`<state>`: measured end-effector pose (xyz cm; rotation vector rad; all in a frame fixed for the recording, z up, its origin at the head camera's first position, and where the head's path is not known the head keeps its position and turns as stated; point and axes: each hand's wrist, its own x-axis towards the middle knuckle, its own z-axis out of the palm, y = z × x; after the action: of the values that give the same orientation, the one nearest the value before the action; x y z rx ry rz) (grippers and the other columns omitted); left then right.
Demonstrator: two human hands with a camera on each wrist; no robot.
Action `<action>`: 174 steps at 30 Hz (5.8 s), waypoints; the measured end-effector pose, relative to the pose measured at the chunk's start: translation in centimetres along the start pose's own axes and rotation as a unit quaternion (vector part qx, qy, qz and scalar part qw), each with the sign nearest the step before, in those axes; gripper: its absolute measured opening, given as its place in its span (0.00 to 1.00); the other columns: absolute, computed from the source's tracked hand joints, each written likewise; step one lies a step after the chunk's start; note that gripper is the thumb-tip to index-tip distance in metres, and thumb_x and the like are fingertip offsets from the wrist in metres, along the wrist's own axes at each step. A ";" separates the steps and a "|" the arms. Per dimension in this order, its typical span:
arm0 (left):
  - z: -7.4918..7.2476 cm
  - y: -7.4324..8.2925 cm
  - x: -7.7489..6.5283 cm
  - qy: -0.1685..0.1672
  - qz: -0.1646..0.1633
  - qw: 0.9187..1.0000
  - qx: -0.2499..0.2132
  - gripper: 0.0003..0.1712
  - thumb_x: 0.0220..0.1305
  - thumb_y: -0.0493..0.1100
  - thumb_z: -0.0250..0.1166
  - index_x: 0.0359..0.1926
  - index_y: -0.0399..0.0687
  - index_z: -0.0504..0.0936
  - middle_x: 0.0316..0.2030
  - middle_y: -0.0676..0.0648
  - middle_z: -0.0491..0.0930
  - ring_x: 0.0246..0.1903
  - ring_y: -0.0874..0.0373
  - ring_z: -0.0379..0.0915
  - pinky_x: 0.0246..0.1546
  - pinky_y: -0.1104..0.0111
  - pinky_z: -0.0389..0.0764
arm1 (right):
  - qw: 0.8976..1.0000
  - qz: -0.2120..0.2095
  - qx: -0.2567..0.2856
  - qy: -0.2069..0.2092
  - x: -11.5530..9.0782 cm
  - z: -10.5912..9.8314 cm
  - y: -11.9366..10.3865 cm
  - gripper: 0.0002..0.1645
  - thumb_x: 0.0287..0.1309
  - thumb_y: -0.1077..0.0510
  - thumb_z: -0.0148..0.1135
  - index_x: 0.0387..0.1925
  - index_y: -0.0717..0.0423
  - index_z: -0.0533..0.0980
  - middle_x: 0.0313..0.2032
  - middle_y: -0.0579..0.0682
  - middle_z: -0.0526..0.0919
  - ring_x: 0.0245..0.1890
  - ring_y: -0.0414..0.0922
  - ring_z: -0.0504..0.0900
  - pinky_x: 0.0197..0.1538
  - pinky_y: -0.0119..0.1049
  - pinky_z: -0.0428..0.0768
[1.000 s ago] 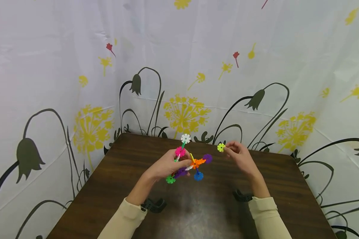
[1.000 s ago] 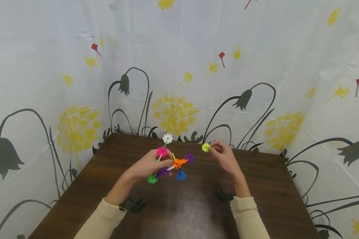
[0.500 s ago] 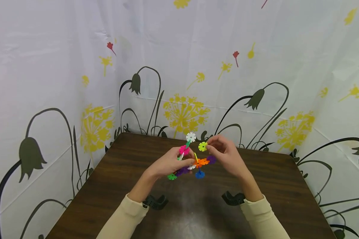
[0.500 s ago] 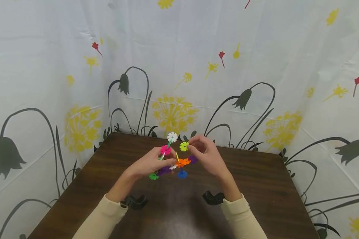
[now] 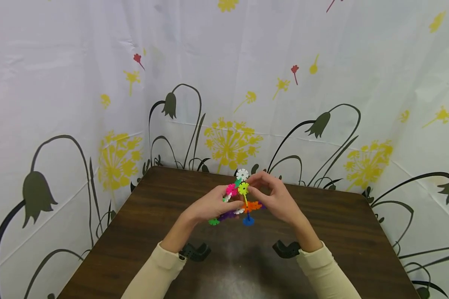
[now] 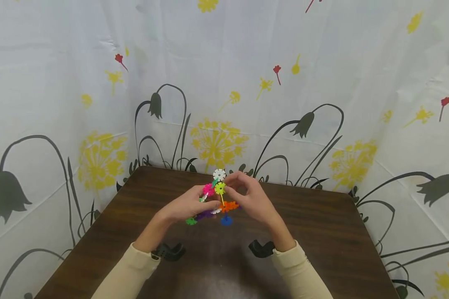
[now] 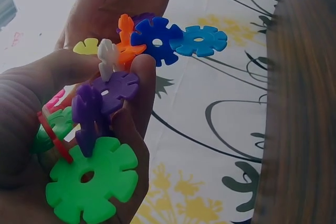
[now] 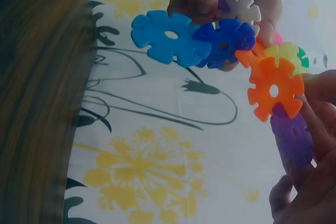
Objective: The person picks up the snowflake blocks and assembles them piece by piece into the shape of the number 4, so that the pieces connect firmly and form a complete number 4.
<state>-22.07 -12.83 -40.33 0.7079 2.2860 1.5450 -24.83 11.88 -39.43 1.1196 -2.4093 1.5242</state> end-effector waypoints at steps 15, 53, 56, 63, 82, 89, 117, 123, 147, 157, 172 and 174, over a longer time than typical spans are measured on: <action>0.0 -0.8 0.2 -0.015 0.000 1.000 -0.022 0.14 0.80 0.50 0.63 0.56 0.47 0.82 0.41 0.46 0.87 0.37 0.51 0.87 0.43 0.61 0.87 | 0.993 -0.058 -0.087 -0.048 -0.3 -0.4 0.7 0.21 0.72 0.54 0.71 0.63 0.39 0.81 0.55 0.37 0.87 0.57 0.39 0.82 0.64 0.53 0.62; -0.9 -1.3 0.2 -0.063 0.038 0.996 -0.045 0.11 0.80 0.46 0.63 0.51 0.43 0.81 0.36 0.46 0.84 0.33 0.54 0.80 0.37 0.67 0.85 | 0.982 -0.066 -0.151 -0.097 -0.5 -0.3 -1.7 0.33 0.58 0.52 0.83 0.63 0.46 0.79 0.44 0.39 0.87 0.44 0.36 0.83 0.47 0.35 0.84; -1.0 -1.4 0.1 -0.075 0.041 0.995 -0.046 0.12 0.80 0.47 0.63 0.51 0.42 0.81 0.36 0.45 0.84 0.33 0.54 0.80 0.36 0.68 0.85 | 0.982 -0.053 -0.146 -0.105 -0.4 -0.1 -2.0 0.32 0.57 0.51 0.84 0.60 0.46 0.79 0.42 0.38 0.86 0.41 0.37 0.82 0.44 0.34 0.84; -1.1 -1.6 0.0 -0.077 0.036 0.995 -0.052 0.11 0.81 0.46 0.61 0.51 0.43 0.81 0.37 0.45 0.83 0.33 0.54 0.80 0.35 0.68 0.84 | 0.983 -0.045 -0.154 -0.087 -0.5 0.3 -2.0 0.34 0.58 0.53 0.83 0.62 0.49 0.77 0.44 0.42 0.87 0.40 0.36 0.81 0.35 0.31 0.81; -0.7 -1.0 -0.5 -0.061 0.003 0.995 -0.078 0.19 0.85 0.48 0.55 0.58 0.34 0.78 0.38 0.45 0.84 0.34 0.52 0.84 0.40 0.65 0.88 | 0.988 -0.044 -0.138 -0.061 -1.1 1.1 -1.7 0.29 0.57 0.55 0.84 0.53 0.48 0.74 0.60 0.48 0.88 0.44 0.40 0.86 0.40 0.34 0.85; -0.9 -0.3 -0.9 -0.046 0.002 0.997 -0.062 0.16 0.84 0.48 0.56 0.55 0.41 0.81 0.39 0.45 0.85 0.34 0.48 0.84 0.38 0.65 0.87 | 0.989 -0.061 -0.126 -0.052 -0.9 1.2 -2.2 0.28 0.57 0.55 0.84 0.51 0.47 0.74 0.59 0.47 0.89 0.46 0.38 0.86 0.43 0.32 0.85; -0.2 -1.2 0.7 -0.033 -0.042 0.976 -0.209 0.24 0.87 0.62 0.41 0.55 0.46 0.67 0.33 0.47 0.81 0.35 0.50 0.87 0.41 0.65 0.89 | 0.994 0.019 0.109 -0.008 -5.1 -0.1 4.5 0.17 0.78 0.62 0.58 0.63 0.57 0.77 0.47 0.59 0.86 0.39 0.50 0.87 0.48 0.39 0.90; 0.3 -3.4 1.5 -0.060 -0.023 0.974 -0.216 0.17 0.84 0.53 0.36 0.54 0.46 0.62 0.35 0.48 0.80 0.38 0.47 0.86 0.44 0.64 0.88 | 0.992 0.028 0.120 0.021 -6.4 0.2 5.8 0.11 0.76 0.65 0.61 0.56 0.56 0.79 0.43 0.68 0.85 0.35 0.50 0.86 0.42 0.36 0.89; 4.7 -12.1 6.1 0.029 -0.118 0.991 -0.049 0.20 0.85 0.48 0.53 0.42 0.34 0.77 0.31 0.47 0.74 0.29 0.58 0.67 0.36 0.66 0.71 | 0.933 0.301 0.196 0.029 -10.7 3.6 13.8 0.23 0.79 0.50 0.63 0.57 0.68 0.78 0.41 0.61 0.89 0.33 0.42 0.88 0.44 0.38 0.90; 4.0 -12.2 8.8 0.031 -0.146 0.988 0.049 0.17 0.81 0.42 0.55 0.55 0.33 0.82 0.46 0.36 0.85 0.33 0.56 0.72 0.34 0.68 0.71 | 0.927 0.347 0.142 0.006 -9.4 3.6 16.2 0.18 0.78 0.49 0.63 0.55 0.60 0.82 0.38 0.51 0.90 0.29 0.41 0.85 0.36 0.36 0.84; 3.8 -13.2 9.1 0.064 -0.155 0.981 0.099 0.17 0.80 0.42 0.59 0.56 0.34 0.84 0.50 0.38 0.85 0.39 0.54 0.75 0.42 0.65 0.78 | 0.944 0.324 0.061 -0.027 -8.1 4.5 17.4 0.15 0.76 0.53 0.66 0.49 0.61 0.88 0.26 0.49 0.83 0.18 0.40 0.76 0.22 0.34 0.76; 3.9 -13.2 8.9 0.064 -0.160 0.981 0.092 0.18 0.81 0.43 0.58 0.59 0.34 0.82 0.53 0.36 0.84 0.42 0.53 0.76 0.44 0.63 0.80 | 0.943 0.326 0.063 -0.028 -8.2 4.4 17.3 0.15 0.77 0.53 0.64 0.49 0.61 0.87 0.27 0.49 0.84 0.18 0.40 0.76 0.22 0.34 0.76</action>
<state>-30.69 -8.94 -53.76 0.2669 2.5108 1.2766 -28.08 16.85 -58.15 0.3708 -2.9345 1.8397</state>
